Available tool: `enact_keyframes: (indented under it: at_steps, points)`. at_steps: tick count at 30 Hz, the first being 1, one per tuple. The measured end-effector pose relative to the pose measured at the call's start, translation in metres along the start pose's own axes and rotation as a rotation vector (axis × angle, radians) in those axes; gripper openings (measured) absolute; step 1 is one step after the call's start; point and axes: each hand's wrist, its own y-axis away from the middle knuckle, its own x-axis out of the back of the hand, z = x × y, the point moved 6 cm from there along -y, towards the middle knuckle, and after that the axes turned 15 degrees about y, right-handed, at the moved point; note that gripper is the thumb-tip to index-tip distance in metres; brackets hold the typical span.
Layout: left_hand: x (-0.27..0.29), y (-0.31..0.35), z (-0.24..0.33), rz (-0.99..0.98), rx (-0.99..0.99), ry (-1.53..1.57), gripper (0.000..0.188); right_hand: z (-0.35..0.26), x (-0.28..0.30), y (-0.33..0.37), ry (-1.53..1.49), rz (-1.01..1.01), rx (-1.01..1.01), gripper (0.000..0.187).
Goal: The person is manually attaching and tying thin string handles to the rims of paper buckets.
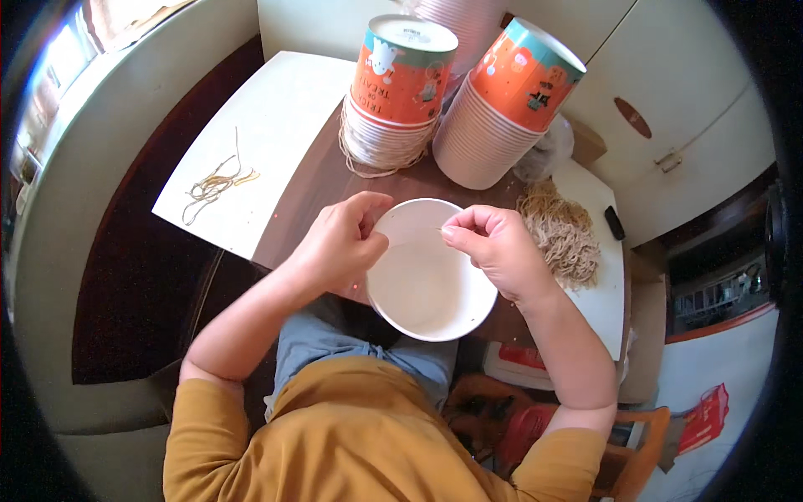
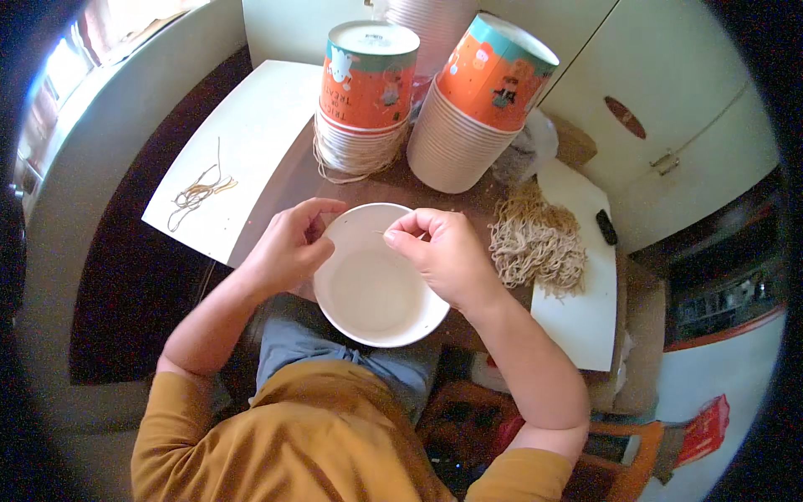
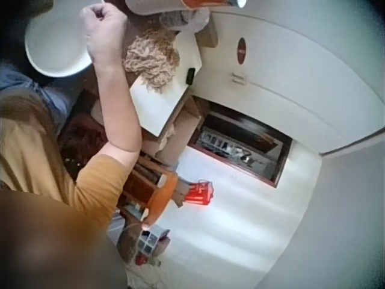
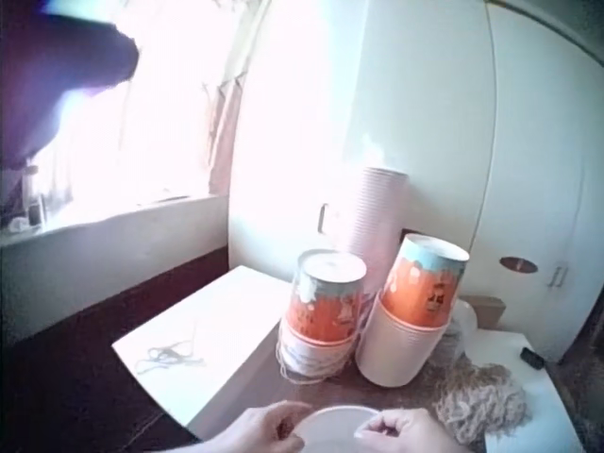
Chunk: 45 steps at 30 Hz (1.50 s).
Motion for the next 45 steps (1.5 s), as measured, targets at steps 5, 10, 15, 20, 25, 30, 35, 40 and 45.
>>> enact_keyframes:
  at_steps: [5, 10, 15, 20, 25, 30, 35, 40, 45]
  points:
    - [-0.006, 0.022, -0.018, 0.091, 0.045, 0.33, 0.034, 0.02, -0.034, -0.014, 0.187, 0.006, -0.057, 0.01]
    - [0.002, 0.015, -0.027, 0.083, 0.147, 0.492, 0.028, 0.024, -0.042, -0.025, 0.147, 0.057, 0.01, 0.011]
    - [0.01, 0.0, -0.037, 0.058, 0.012, 0.268, 0.022, 0.014, -0.043, -0.029, 0.197, 0.111, 0.062, 0.012]
    - [0.009, -0.005, -0.025, -0.056, -0.013, 0.137, 0.021, 0.017, -0.044, -0.028, 0.216, 0.143, 0.049, 0.013]
    - [0.009, -0.006, -0.015, -0.109, -0.031, 0.071, 0.021, 0.019, -0.046, -0.032, 0.204, 0.148, 0.081, 0.013]
    - [0.011, -0.005, -0.018, -0.124, -0.013, 0.062, 0.021, 0.014, -0.046, -0.029, 0.191, 0.162, 0.062, 0.013]
    - [0.011, -0.005, -0.02, -0.123, 0.014, 0.084, 0.02, 0.016, -0.047, -0.03, 0.199, 0.123, 0.037, 0.013]
    - [0.011, -0.004, -0.016, -0.114, 0.014, 0.086, 0.021, 0.017, -0.049, -0.031, 0.212, 0.178, 0.083, 0.014]
    - [0.01, -0.009, -0.007, -0.162, -0.052, 0.09, 0.021, 0.02, -0.052, -0.035, 0.212, 0.124, 0.069, 0.014]
